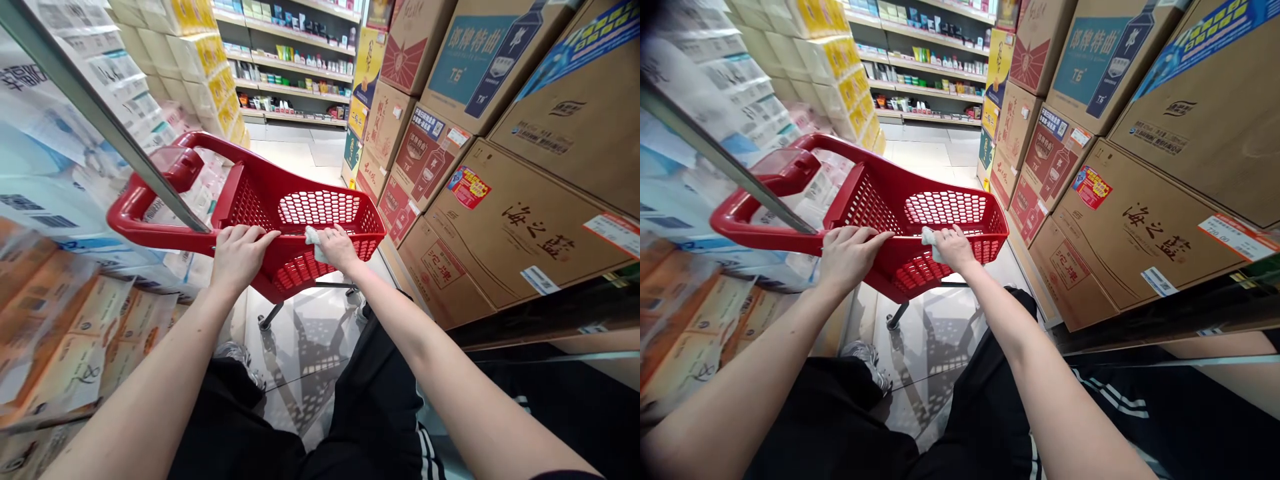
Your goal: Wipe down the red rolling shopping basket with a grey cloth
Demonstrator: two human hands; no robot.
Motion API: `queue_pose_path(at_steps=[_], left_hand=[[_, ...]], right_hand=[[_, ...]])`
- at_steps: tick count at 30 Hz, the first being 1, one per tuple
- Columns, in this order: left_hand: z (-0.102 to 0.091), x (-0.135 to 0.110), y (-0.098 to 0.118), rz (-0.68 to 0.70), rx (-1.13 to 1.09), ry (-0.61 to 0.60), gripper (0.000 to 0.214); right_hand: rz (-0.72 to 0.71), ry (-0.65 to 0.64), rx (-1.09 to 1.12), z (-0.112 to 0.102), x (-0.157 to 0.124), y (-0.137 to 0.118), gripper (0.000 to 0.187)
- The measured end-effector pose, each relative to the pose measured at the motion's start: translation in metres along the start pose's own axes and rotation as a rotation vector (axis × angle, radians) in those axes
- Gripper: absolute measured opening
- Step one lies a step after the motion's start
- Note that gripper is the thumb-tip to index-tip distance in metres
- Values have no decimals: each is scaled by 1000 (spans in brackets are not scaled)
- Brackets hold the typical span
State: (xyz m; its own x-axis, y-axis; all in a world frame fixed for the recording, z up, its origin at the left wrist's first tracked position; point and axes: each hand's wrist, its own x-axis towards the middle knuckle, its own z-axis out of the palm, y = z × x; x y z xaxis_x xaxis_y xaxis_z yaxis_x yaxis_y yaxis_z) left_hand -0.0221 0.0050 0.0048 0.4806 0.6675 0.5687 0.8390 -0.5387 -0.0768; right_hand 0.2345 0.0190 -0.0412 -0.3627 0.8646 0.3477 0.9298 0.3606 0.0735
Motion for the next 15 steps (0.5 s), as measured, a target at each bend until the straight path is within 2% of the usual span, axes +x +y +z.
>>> queue_pose_path(at_steps=[4, 11, 13, 15], left_hand=[[-3, 1, 0, 36, 13, -14, 43], [-2, 6, 13, 10, 3, -31, 47], [0, 7, 18, -4, -15, -26, 48], [2, 8, 23, -14, -22, -9, 48]], right_hand=[[66, -38, -61, 3, -19, 45, 42], [314, -156, -150, 7, -57, 133, 37], [343, -173, -154, 5, -63, 148, 37], [307, -168, -132, 4, -62, 146, 39]])
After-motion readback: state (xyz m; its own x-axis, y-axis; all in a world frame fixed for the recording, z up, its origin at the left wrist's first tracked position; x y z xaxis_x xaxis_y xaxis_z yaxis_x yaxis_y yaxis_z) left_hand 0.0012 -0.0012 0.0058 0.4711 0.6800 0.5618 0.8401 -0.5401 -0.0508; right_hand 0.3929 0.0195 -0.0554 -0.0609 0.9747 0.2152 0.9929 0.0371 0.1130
